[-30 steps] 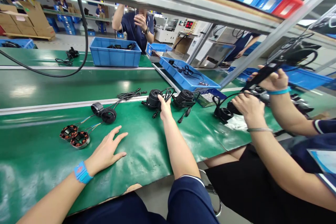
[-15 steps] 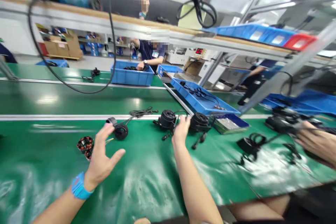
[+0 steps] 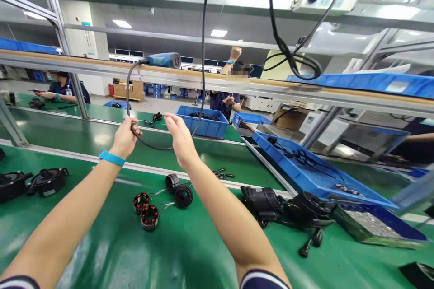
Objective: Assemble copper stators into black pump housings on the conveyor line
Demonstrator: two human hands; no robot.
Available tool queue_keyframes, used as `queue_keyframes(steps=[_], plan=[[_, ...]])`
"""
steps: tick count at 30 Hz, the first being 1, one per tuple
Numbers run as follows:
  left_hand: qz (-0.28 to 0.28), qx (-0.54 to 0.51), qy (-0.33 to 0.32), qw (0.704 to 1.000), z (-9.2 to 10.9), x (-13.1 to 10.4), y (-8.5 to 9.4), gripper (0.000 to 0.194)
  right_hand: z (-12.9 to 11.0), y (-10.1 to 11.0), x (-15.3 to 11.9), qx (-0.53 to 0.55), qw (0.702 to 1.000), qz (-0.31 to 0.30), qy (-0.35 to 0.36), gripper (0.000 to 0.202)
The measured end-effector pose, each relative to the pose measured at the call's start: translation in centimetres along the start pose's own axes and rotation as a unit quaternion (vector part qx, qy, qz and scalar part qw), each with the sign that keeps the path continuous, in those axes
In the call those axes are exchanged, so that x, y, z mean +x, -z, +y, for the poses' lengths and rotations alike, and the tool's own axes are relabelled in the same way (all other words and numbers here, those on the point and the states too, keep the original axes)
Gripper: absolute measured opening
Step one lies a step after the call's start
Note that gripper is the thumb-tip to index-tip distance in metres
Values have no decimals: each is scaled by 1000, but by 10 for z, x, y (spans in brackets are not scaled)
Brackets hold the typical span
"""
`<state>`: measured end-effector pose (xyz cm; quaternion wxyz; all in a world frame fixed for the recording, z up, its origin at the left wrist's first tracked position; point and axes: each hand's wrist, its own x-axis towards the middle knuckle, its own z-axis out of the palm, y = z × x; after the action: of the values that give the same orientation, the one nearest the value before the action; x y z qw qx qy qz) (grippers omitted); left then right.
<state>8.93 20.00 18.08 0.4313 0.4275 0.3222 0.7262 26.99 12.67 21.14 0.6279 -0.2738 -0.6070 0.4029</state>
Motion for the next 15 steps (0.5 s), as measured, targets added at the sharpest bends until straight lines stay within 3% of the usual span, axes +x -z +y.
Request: queue_keyframes(steps=[5, 7, 9, 12, 15], plan=[[-89, -93, 36, 991, 64, -48, -3, 49, -13, -65, 99, 117, 981, 67, -138, 56], [-82, -109, 53, 989, 79, -67, 1, 49, -21, -80, 124, 170, 971, 64, -154, 60], [-78, -75, 61, 992, 81, -88, 9, 50, -29, -89, 144, 236, 958, 78, -146, 64], [-50, -21, 88, 995, 65, -130, 29, 56, -42, -98, 168, 347, 924, 101, -121, 50], [-39, 20, 135, 990, 39, -168, 54, 57, -52, -110, 183, 455, 883, 42, -112, 42]])
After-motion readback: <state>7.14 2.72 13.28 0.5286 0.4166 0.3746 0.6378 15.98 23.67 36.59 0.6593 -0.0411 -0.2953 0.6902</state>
